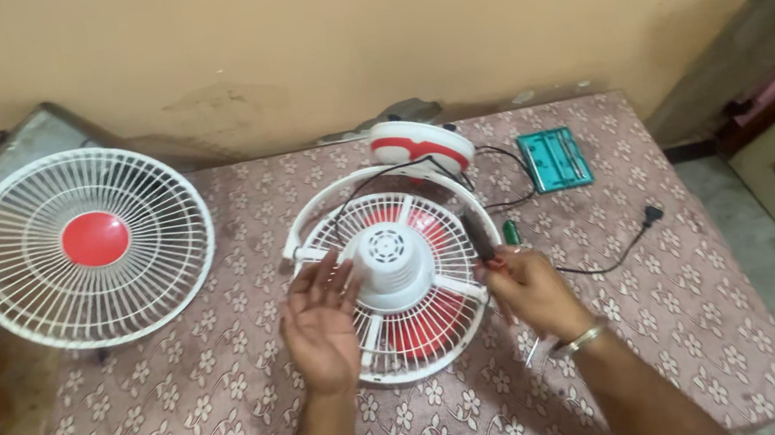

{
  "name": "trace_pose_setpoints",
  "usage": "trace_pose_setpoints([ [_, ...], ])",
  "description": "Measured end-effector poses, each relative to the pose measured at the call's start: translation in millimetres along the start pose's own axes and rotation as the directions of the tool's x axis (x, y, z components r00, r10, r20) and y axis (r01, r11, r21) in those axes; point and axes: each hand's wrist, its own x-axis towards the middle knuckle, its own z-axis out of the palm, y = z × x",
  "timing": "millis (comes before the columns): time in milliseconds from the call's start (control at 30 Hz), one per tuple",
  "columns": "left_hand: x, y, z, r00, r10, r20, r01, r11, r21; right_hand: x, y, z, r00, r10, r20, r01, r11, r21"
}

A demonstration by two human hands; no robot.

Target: The person disassembles a small white and red table fan on a patterned tablecloth. They remove the front grille, unscrew the central hub, and detach the motor housing from the fan cage using a screwdriver and pliers.

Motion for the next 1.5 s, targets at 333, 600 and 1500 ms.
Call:
trace_pose_setpoints([
  [333,-9,-19,-54,0.998,0.047,0.035,-0.054,0.965,0.257,1,91,-85,0.97,-0.108,-0.216,-0.171,0.323,-0.931],
  [600,-11,-24,-48,0.998,0.005,0.058,-0.022,0.957,0.29,7,132,-91,0.944,0.02,-0.33,-0.318,0.334,-0.887],
  [1500,-39,-63,56,0.549,-0.299,0.78,-0.636,0.456,0.622,-69,143,-52,0.918,0.1,-0.385,-0.308,0.791,-0.529],
])
